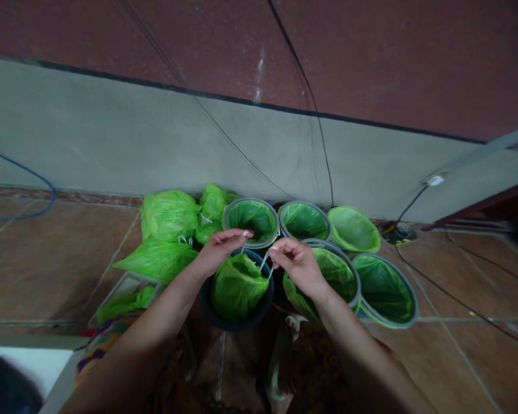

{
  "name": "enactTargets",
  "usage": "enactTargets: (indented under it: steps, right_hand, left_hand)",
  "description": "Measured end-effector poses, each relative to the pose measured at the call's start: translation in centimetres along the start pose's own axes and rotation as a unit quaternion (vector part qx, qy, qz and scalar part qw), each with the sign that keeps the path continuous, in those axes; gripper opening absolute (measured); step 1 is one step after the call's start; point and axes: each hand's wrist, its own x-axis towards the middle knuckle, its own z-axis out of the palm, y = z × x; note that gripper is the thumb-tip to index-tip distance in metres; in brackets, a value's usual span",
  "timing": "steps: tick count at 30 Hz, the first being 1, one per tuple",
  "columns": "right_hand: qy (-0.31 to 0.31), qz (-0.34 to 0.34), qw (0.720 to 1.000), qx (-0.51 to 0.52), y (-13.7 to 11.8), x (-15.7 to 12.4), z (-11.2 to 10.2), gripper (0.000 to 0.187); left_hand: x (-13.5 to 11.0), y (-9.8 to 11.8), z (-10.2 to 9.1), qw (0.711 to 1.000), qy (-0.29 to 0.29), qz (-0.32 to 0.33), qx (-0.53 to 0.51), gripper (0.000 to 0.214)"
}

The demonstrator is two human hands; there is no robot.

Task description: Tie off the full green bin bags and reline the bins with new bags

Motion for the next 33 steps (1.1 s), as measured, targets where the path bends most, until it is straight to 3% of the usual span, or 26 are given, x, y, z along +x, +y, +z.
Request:
enactTargets:
  steps: [5,8,10,12,16,20,22,28,31,33]
  right_hand:
    - [-0.054,-0.011,0.998,-0.001,0.4,0.5,0.6,0.024]
    - [-0.072,-0.018,0.997,0.021,0.0,1.1,1.4,0.025]
    - [-0.089,-0.023,0.995,0.036,0.0,1.7,2.0,0.026]
    - [-0.086,-0.014,0.995,0.039,0.5,2.4,2.3,0.027]
    - [-0.013,0.056,0.998,-0.036,2.9,3.3,1.4,0.03]
    - [-0.092,0.081,0.985,-0.118,5.4,3.0,0.6,0.019]
    - [-0.081,0.072,0.982,-0.158,6.1,2.8,0.7,0.013]
    - [-0.058,0.031,0.971,-0.229,6.4,2.6,1.4,0.008]
    - [-0.018,0.057,0.968,-0.242,6.1,2.6,1.6,0.007]
    - [-0.014,0.109,0.974,-0.196,5.8,2.6,1.6,0.01]
  left_hand:
    - [0.1,-1.7,0.0,0.983,-0.115,-0.002,0.142,0.062]
    - [-0.3,-2.5,1.0,0.954,-0.178,0.01,0.24,0.048]
    - [-0.4,-3.1,1.7,0.941,-0.188,0.019,0.281,0.037]
    - [-0.3,-3.6,2.2,0.935,-0.176,0.023,0.307,0.038]
    - [0.2,-4.1,2.1,0.942,-0.143,0.011,0.303,0.042]
    - [0.6,-4.4,1.5,0.948,-0.127,-0.012,0.291,0.045]
    - [0.7,-4.6,1.4,0.948,-0.125,-0.023,0.291,0.048]
    - [0.8,-5.2,1.2,0.953,-0.108,-0.024,0.283,0.05]
    - [0.9,-5.3,1.0,0.957,-0.083,-0.03,0.275,0.05]
    - [0.9,-5.3,0.9,0.965,-0.055,-0.04,0.254,0.046]
